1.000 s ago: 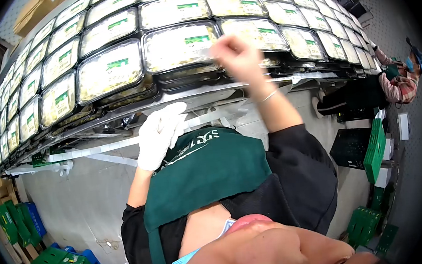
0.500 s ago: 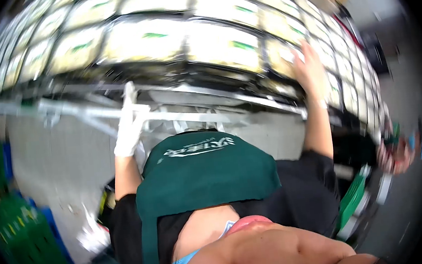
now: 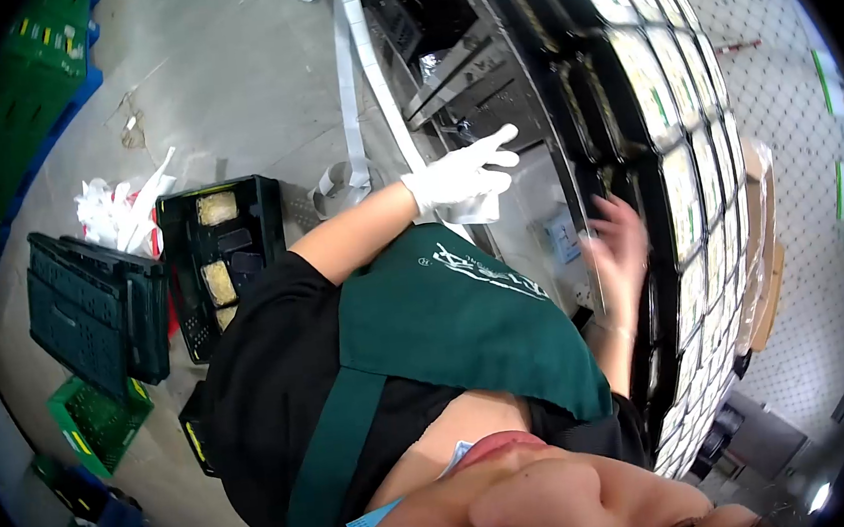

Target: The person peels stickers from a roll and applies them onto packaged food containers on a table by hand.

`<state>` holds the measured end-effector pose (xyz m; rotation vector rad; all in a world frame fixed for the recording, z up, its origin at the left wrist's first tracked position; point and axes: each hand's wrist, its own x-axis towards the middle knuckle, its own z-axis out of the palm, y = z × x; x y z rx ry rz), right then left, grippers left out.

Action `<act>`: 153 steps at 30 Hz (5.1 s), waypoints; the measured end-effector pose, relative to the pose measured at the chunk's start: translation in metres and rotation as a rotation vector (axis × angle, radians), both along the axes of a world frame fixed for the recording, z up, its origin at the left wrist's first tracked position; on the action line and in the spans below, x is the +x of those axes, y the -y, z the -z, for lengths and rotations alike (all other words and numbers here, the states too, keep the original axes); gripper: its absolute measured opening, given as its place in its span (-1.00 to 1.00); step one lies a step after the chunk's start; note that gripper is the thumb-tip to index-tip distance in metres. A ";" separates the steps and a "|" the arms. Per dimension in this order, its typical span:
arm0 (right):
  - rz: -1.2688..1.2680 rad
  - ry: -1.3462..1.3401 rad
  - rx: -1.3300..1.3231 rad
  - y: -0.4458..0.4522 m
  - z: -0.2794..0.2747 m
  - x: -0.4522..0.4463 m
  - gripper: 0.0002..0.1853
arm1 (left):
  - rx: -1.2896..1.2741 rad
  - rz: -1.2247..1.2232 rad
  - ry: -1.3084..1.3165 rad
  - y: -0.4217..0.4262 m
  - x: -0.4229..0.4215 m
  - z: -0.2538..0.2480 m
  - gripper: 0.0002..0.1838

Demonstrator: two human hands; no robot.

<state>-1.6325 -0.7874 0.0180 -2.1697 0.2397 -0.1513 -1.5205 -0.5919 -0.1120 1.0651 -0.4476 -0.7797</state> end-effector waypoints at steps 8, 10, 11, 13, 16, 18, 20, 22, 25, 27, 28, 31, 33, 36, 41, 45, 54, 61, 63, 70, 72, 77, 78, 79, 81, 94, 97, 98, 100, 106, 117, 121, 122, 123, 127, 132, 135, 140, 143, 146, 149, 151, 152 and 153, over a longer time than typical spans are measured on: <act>-0.411 -0.049 -0.030 -0.138 0.137 0.141 -0.85 | 0.848 -0.817 0.563 -0.127 0.008 -0.033 -0.22; -0.366 -0.127 -0.052 -0.125 0.151 0.171 -0.89 | 0.999 -1.076 0.736 -0.168 0.025 -0.017 -0.23; -0.353 -0.072 -0.135 -0.114 0.164 0.185 -0.89 | 0.978 -1.150 0.671 -0.187 0.028 -0.007 -0.26; -0.266 -0.038 -0.453 -0.089 0.188 0.211 -0.86 | 1.230 -1.114 0.550 -0.228 0.027 0.023 -0.37; -0.262 -0.683 -1.031 0.011 0.294 0.214 -0.81 | 1.260 -1.159 0.287 -0.277 0.005 0.094 -0.47; -0.797 -1.172 -1.215 0.090 0.355 0.178 -0.79 | 1.359 -1.073 0.066 -0.293 -0.022 0.138 -0.50; -0.904 -1.125 -1.056 0.126 0.383 0.160 -0.78 | 1.405 -0.930 -0.149 -0.302 -0.043 0.175 -0.52; -0.948 -0.836 -0.953 0.142 0.420 0.174 -0.76 | 1.366 -0.822 -0.363 -0.302 -0.045 0.207 -0.51; -0.653 -1.196 -0.955 0.063 0.453 0.287 -0.78 | 1.344 -0.675 -0.616 -0.293 -0.022 0.269 -0.51; -0.631 -1.193 -0.708 0.033 0.477 0.392 -0.80 | 1.122 -0.674 -0.625 -0.289 0.040 0.273 -0.56; -0.289 -1.148 -0.429 -0.066 0.410 0.447 -0.77 | 1.093 -0.691 -0.596 -0.286 0.088 0.260 -0.58; -0.047 -0.940 -0.159 -0.081 0.465 0.533 -0.80 | 1.080 -0.758 -0.297 -0.280 0.216 0.264 -0.63; -0.051 -0.810 -0.475 -0.062 0.509 0.576 -0.83 | 1.161 -0.656 -0.127 -0.272 0.295 0.264 -0.67; 0.172 -0.812 -0.468 -0.080 0.508 0.646 -0.86 | 1.110 -0.637 0.042 -0.251 0.362 0.279 -0.73; 0.413 -0.617 -0.694 -0.024 0.579 0.752 -0.79 | 0.957 -0.477 0.154 -0.213 0.377 0.379 -0.75; 0.502 -0.594 -0.649 -0.018 0.563 0.839 -0.76 | 0.958 -0.228 -0.073 -0.226 0.406 0.409 -0.80; 0.116 0.088 -1.085 -0.003 0.609 0.910 -0.71 | 1.071 0.048 -0.535 -0.225 0.467 0.421 -0.76; 0.806 -0.081 -0.128 0.004 0.657 0.940 -0.68 | 1.063 0.079 -0.650 -0.207 0.487 0.432 -0.78; 0.825 -0.097 -0.049 0.008 0.659 0.948 -0.67 | 1.029 0.071 -0.740 -0.206 0.497 0.430 -0.80; 0.661 -0.124 0.375 0.059 0.665 0.948 -0.60 | 0.868 -0.048 -0.977 -0.199 0.506 0.432 -0.82; 0.726 -0.109 0.420 0.034 0.631 0.953 -0.65 | 0.874 -0.030 -0.985 -0.200 0.502 0.436 -0.81; 1.003 -0.188 0.018 0.027 0.570 0.967 -0.50 | 0.846 0.015 -0.955 -0.205 0.488 0.443 -0.78; 0.893 -0.123 -0.076 0.038 0.574 0.963 -0.50 | 0.855 0.032 -0.964 -0.205 0.491 0.442 -0.78; 0.779 -0.058 -0.166 0.050 0.581 0.961 -0.49 | 0.865 0.045 -0.972 -0.205 0.496 0.441 -0.77; 0.669 0.075 -0.332 0.061 0.590 0.962 -0.47 | 0.874 0.064 -0.983 -0.204 0.502 0.439 -0.78; 0.563 0.000 -0.341 0.064 0.569 0.976 -0.51 | 0.775 -0.015 -1.004 -0.214 0.497 0.444 -0.80; 0.481 0.084 -0.351 0.093 0.576 0.982 -0.55 | 0.773 -0.002 -1.028 -0.216 0.501 0.442 -0.79; 0.480 0.084 -0.353 0.098 0.576 0.983 -0.55 | 0.776 -0.002 -1.038 -0.215 0.502 0.441 -0.80; 0.421 0.074 -0.262 0.103 0.575 0.982 -0.61 | 0.755 -0.027 -1.050 -0.216 0.493 0.446 -0.80; 0.383 -0.034 -0.257 0.098 0.561 0.983 -0.54 | 0.748 -0.039 -1.068 -0.216 0.490 0.447 -0.82; 0.245 -0.195 -0.288 0.105 0.547 0.995 -0.60 | 0.724 -0.054 -1.054 -0.218 0.499 0.440 -0.84; 0.194 -0.299 -0.351 0.114 0.545 1.000 -0.72 | 0.735 -0.029 -1.052 -0.216 0.507 0.436 -0.85; 0.195 -0.300 -0.349 0.104 0.540 1.000 -0.72 | 0.728 -0.024 -1.053 -0.216 0.507 0.436 -0.85; 0.128 -0.304 -0.539 0.094 0.534 1.000 -0.76 | 0.731 -0.023 -1.054 -0.216 0.506 0.436 -0.85; -0.143 -0.320 -1.038 0.067 0.515 0.990 -0.82 | 0.687 -0.045 -1.084 -0.214 0.494 0.443 -0.85; -0.308 -0.117 -1.287 0.041 0.515 0.980 -0.89 | 0.706 -0.037 -1.058 -0.212 0.495 0.443 -0.85; -0.389 0.000 -1.298 0.040 0.522 0.981 -0.92 | 0.666 -0.073 -1.105 -0.211 0.493 0.442 -0.85; -0.267 -0.068 -1.348 0.032 0.529 0.979 -0.89 | 0.580 -0.105 -1.125 -0.213 0.494 0.443 -0.86; -0.033 -0.364 -1.009 0.023 0.509 0.971 -0.76 | 0.593 -0.076 -1.107 -0.216 0.498 0.440 -0.86; -0.068 -0.345 -0.584 0.043 0.496 0.948 -0.77 | 0.527 -0.124 -1.122 -0.219 0.494 0.442 -0.86; 0.053 -0.229 -0.514 -0.044 0.472 0.903 -0.83 | 0.597 -0.105 -1.055 -0.226 0.496 0.438 -0.86; 0.028 -0.161 -0.314 -0.081 0.461 0.872 -0.82 | 0.591 -0.147 -1.057 -0.235 0.493 0.438 -0.83; 0.043 -0.152 -0.212 -0.110 0.447 0.858 -0.83 | 0.602 -0.176 -0.995 -0.240 0.486 0.442 -0.82; 0.059 -0.143 -0.105 -0.137 0.431 0.843 -0.84 | 0.616 -0.206 -0.933 -0.248 0.482 0.445 -0.80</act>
